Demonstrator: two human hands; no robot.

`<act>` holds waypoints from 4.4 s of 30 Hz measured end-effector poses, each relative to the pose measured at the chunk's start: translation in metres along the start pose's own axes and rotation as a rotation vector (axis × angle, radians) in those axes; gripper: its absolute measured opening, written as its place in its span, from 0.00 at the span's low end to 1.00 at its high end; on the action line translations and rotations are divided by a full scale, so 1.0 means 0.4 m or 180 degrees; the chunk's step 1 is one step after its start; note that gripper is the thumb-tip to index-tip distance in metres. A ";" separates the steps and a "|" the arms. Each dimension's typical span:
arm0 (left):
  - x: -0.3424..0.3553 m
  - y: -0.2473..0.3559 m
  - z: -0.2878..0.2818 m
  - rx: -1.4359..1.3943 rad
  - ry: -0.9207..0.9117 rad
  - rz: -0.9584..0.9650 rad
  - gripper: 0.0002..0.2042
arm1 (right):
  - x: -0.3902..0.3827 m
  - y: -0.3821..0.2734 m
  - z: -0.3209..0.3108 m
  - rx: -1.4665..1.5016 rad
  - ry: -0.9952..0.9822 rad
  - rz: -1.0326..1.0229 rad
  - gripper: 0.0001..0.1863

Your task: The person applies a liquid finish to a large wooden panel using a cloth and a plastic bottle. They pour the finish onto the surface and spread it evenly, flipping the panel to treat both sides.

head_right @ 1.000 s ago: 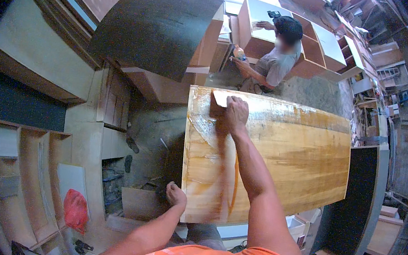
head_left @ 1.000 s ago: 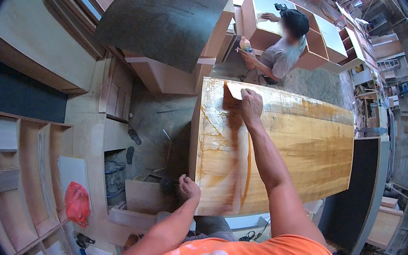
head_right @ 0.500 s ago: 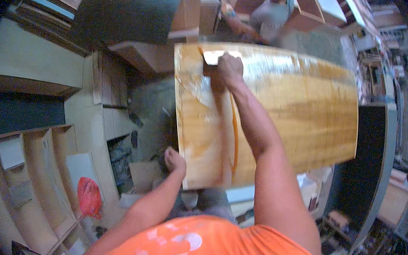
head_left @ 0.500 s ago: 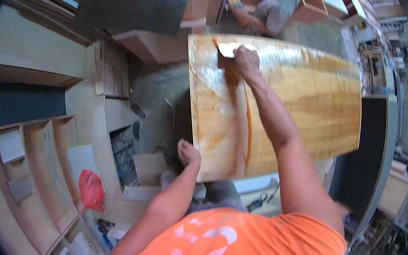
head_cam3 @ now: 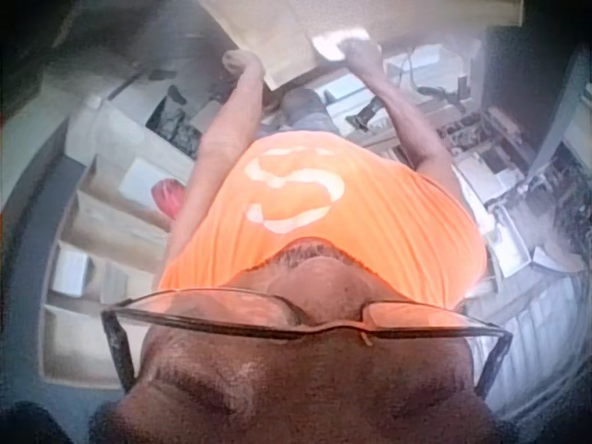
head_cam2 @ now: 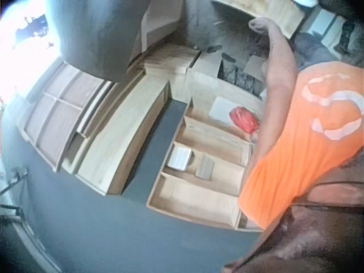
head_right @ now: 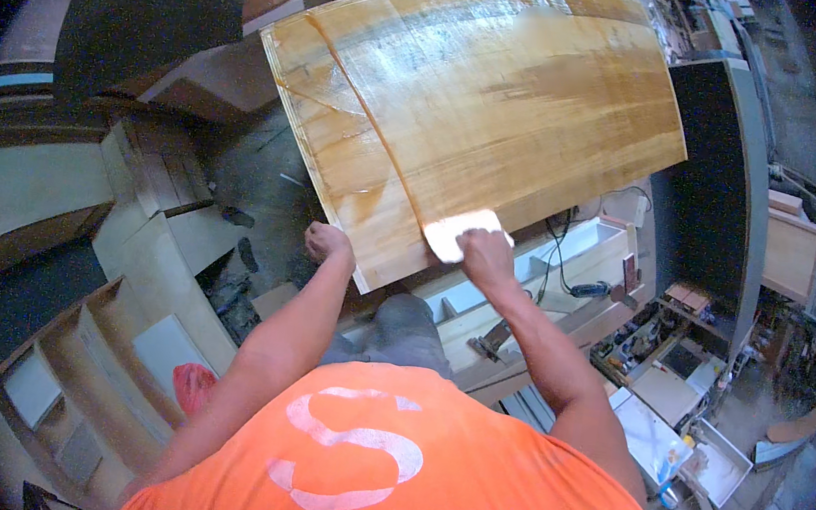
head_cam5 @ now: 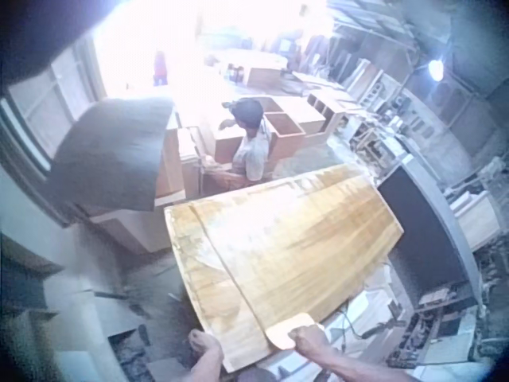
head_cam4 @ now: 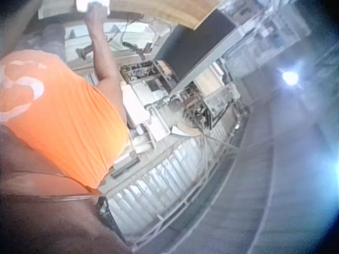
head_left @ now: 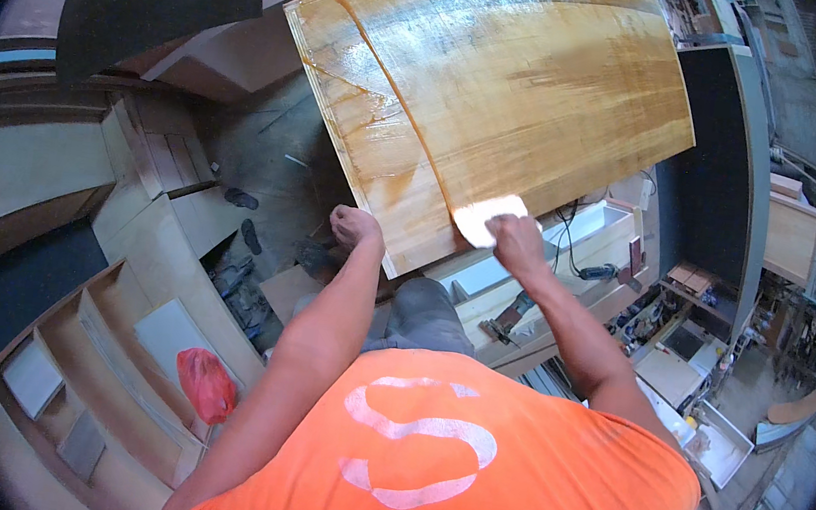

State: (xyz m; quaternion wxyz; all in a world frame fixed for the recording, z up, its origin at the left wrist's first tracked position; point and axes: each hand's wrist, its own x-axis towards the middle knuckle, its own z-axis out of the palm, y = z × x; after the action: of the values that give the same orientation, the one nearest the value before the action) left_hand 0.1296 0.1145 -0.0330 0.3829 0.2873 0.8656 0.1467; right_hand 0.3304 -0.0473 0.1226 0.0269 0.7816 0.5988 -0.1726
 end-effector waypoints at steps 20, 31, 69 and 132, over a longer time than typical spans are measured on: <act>0.033 -0.076 0.049 -0.0115 -0.0053 0.0071 0.18 | 0.843 -0.196 -0.272 0.0541 0.1429 -0.0792 0.19; -0.006 -0.016 -0.004 -0.0361 -0.0084 -0.0058 0.20 | 1.030 -0.217 -0.149 -0.0330 0.1578 -0.0816 0.13; 0.098 -0.078 0.078 -0.0121 -0.0916 -0.0022 0.20 | -0.192 -0.128 0.085 0.0254 -0.1307 0.0581 0.16; 0.450 -0.915 -0.918 -0.0832 -0.1144 -0.1238 0.29 | 0.324 -0.214 0.022 -0.0158 0.0231 -0.0204 0.05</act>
State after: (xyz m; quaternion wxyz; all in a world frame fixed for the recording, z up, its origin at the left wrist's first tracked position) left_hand -0.3831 -0.0782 -0.0671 0.5847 0.0856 0.7965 0.1276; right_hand 0.2762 0.0946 0.0892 0.0190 0.7669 0.6282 -0.1300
